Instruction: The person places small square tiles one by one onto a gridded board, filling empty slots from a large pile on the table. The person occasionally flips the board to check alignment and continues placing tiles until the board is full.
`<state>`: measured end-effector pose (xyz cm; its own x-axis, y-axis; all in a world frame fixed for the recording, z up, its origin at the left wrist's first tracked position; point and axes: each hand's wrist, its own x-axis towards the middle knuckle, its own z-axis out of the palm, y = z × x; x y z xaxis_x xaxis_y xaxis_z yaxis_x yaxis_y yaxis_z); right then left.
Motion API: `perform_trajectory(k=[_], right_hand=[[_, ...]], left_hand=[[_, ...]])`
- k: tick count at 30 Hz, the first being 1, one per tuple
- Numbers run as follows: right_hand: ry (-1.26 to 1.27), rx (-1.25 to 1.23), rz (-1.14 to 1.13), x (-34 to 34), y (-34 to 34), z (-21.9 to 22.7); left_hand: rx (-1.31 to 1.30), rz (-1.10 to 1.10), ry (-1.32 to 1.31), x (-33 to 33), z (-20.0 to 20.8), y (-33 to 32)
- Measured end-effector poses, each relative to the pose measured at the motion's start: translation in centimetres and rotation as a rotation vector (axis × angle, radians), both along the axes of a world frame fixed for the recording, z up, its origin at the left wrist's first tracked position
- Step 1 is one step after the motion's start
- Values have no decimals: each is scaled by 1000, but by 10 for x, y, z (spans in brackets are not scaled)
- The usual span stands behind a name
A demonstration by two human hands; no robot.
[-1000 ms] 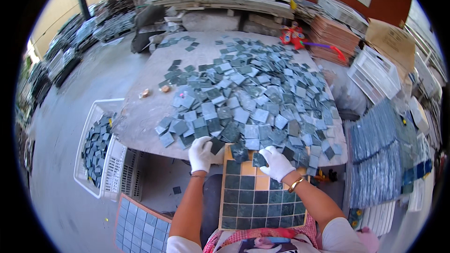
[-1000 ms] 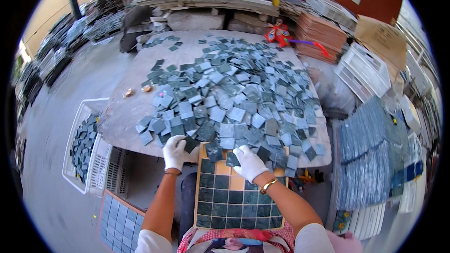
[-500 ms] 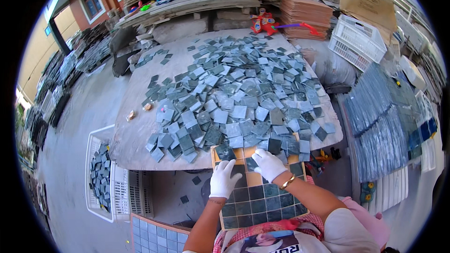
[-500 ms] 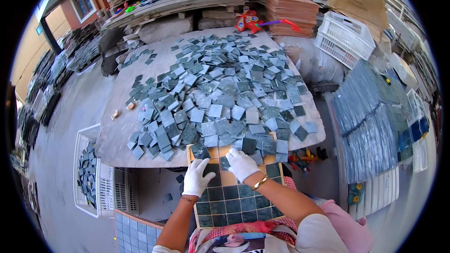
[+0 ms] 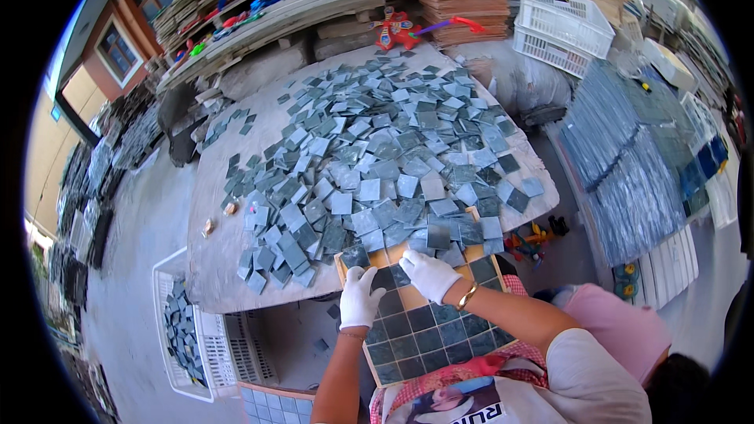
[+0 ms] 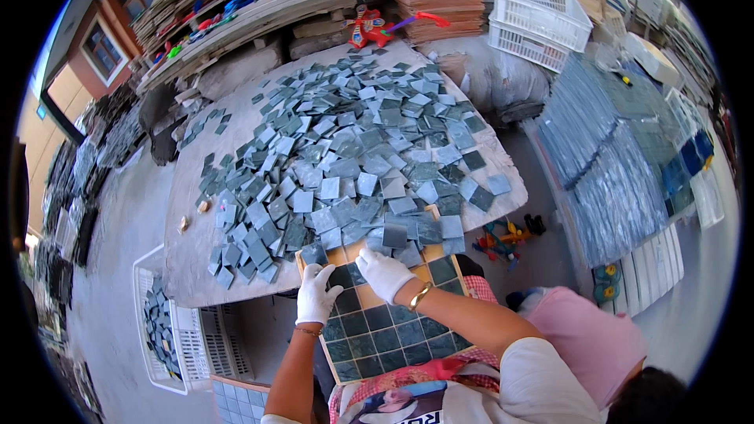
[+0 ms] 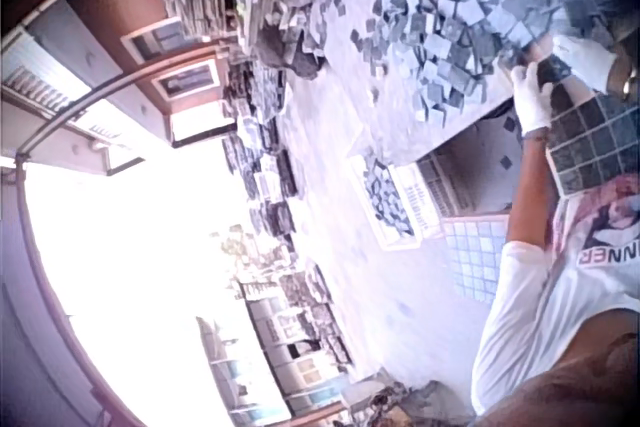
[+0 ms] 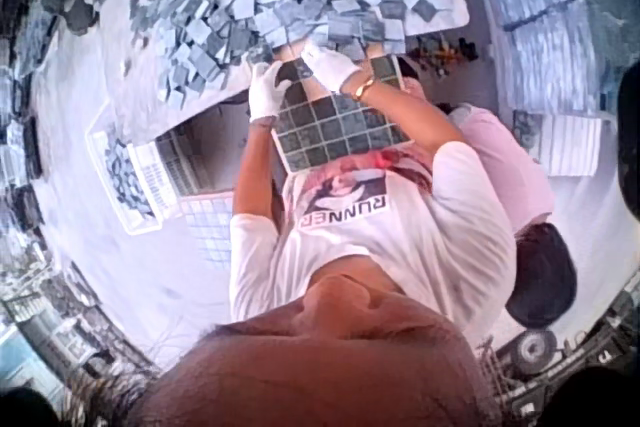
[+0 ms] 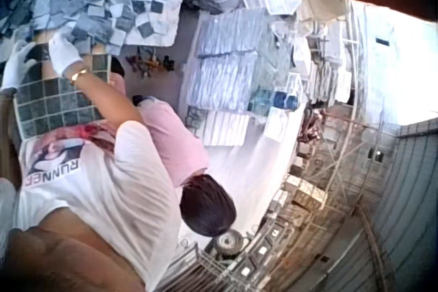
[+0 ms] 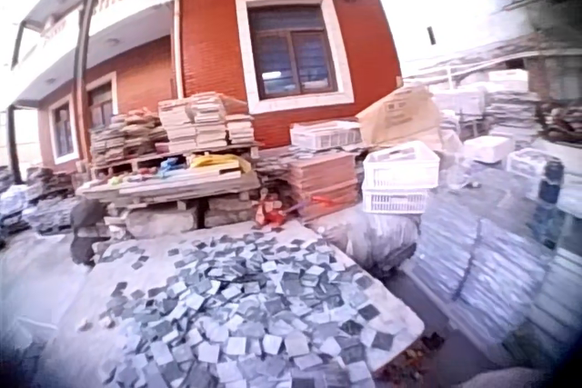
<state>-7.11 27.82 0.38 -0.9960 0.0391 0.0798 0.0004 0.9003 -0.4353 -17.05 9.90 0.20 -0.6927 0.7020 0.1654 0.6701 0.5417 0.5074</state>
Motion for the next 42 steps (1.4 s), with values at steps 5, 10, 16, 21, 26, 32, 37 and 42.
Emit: perform_trajectory(k=[5, 10, 16, 21, 26, 32, 37, 42], right_hand=[[36, -249, 8, 15, 13, 17], [337, 254, -53, 32, 45, 11], [300, 516, 131, -21, 131, 12], [439, 606, -331, -53, 168, 33], [-34, 252, 68, -16, 122, 40], [196, 262, 128, -6, 83, 13], [127, -206, -207, -31, 124, 0], [-33, -1112, -366, -19, 114, 20]], left_hand=[[-22, 74, 174, 21, 7, 8], [-190, -247, 221, 60, -4, 26], [-233, -183, 267, 39, -13, 46], [-126, -126, 319, 37, -14, 47], [-107, -47, 283, 45, -7, 48], [-72, -119, 261, 39, 0, 57], [-132, -95, 224, 38, 15, 60], [-74, -152, 233, 28, 8, 53]])
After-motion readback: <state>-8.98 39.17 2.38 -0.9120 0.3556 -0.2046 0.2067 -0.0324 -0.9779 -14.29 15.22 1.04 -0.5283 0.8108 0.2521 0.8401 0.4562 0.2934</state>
